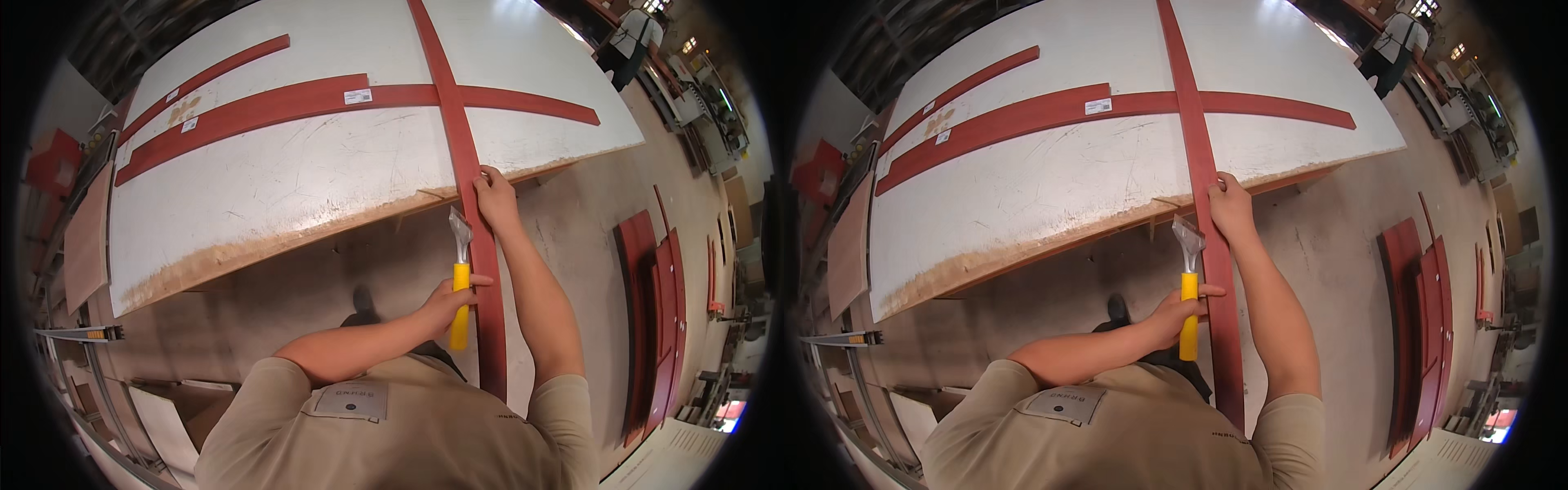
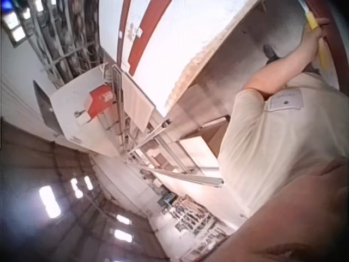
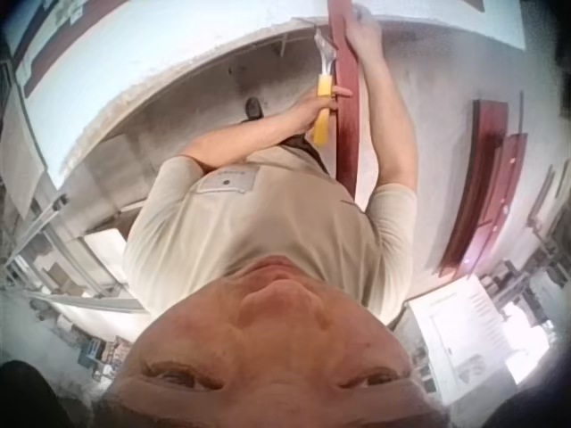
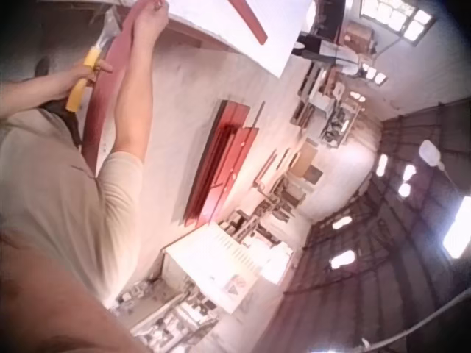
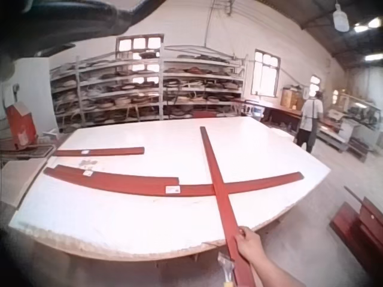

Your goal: The person uses a yellow-handled scraper to remove red material from the edges of a large white board. They repeatedly scrape along the edges, then place the removed strips onto a stack of red panels on the floor.

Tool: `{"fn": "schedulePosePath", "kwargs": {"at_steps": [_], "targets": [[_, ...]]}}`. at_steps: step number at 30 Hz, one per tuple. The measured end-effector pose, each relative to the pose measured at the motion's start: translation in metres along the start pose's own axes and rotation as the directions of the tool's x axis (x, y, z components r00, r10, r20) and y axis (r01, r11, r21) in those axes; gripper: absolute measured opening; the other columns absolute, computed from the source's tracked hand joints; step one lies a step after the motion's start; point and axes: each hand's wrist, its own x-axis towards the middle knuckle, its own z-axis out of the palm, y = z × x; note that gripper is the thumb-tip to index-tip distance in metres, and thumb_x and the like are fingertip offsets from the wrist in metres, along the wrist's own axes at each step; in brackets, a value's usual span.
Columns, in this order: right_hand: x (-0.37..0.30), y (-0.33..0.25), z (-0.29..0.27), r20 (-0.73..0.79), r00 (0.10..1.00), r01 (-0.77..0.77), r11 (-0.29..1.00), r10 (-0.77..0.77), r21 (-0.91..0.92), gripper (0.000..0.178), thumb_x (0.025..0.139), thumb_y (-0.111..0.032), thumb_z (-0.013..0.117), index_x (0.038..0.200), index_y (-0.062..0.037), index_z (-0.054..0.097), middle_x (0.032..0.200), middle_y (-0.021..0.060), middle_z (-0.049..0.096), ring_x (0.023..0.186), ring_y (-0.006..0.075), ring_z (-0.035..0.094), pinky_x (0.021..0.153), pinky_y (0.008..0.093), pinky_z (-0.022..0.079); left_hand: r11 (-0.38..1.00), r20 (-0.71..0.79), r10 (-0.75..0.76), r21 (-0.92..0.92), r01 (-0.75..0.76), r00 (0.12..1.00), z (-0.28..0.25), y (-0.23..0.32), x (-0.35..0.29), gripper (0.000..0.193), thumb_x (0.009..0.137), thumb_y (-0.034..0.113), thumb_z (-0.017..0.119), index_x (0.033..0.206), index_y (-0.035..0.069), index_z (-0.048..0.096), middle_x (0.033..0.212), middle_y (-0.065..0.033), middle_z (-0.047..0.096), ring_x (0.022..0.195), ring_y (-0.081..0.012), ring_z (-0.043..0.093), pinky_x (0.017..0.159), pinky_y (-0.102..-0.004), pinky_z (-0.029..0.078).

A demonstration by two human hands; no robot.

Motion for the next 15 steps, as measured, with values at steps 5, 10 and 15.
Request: {"fn": "schedulePosePath", "kwargs": {"at_steps": [5, 10, 15], "targets": [[-0.107, 0.032, -0.048, 0.104, 0.994, 0.025, 0.993, -0.037, 0.116, 0.044, 0.100, -0.019, 0.052, 0.139, -0.0006, 0.050, 0.135, 0.0241, 0.058, 0.126, 0.0326, 0.057, 0.106, 0.0381, 0.043, 0.989, -0.195, 0.148, 0.051, -0.140, 0.970, 0.029, -0.009, 0.021, 0.054, 0.084, 0.010, 0.054, 0.137, 0.000, 0.059, 0.096, -0.0037, 0.061, 0.086, -0.0117, 0.054, 0.081, -0.0264, 0.045], [-0.274, 0.052, -0.098, 0.370, 0.834, -0.477, 0.872, 0.410, 0.111, 0.045, 0.101, -0.020, 0.054, 0.142, -0.0019, 0.047, 0.116, 0.0137, 0.067, 0.101, 0.0189, 0.067, 0.091, 0.0343, 0.052, 0.959, -0.297, 0.273, 0.162, -0.234, 0.915, 0.019, 0.017, 0.049, 0.047, 0.082, 0.007, 0.054, 0.127, -0.001, 0.065, 0.093, -0.0048, 0.061, 0.083, -0.0132, 0.055, 0.079, -0.0260, 0.046], [-0.275, 0.066, -0.124, 0.393, 0.802, -0.534, 0.835, 0.451, 0.132, 0.033, 0.104, -0.026, 0.051, 0.119, 0.0006, 0.064, 0.097, 0.0102, 0.070, 0.082, 0.0151, 0.065, 0.077, 0.0334, 0.054, 0.924, -0.293, 0.383, 0.116, -0.365, 0.876, 0.015, 0.046, 0.063, 0.038, 0.080, 0.004, 0.054, 0.113, -0.005, 0.068, 0.114, -0.0127, 0.065, 0.097, -0.0172, 0.060, 0.089, -0.0295, 0.047]]}}
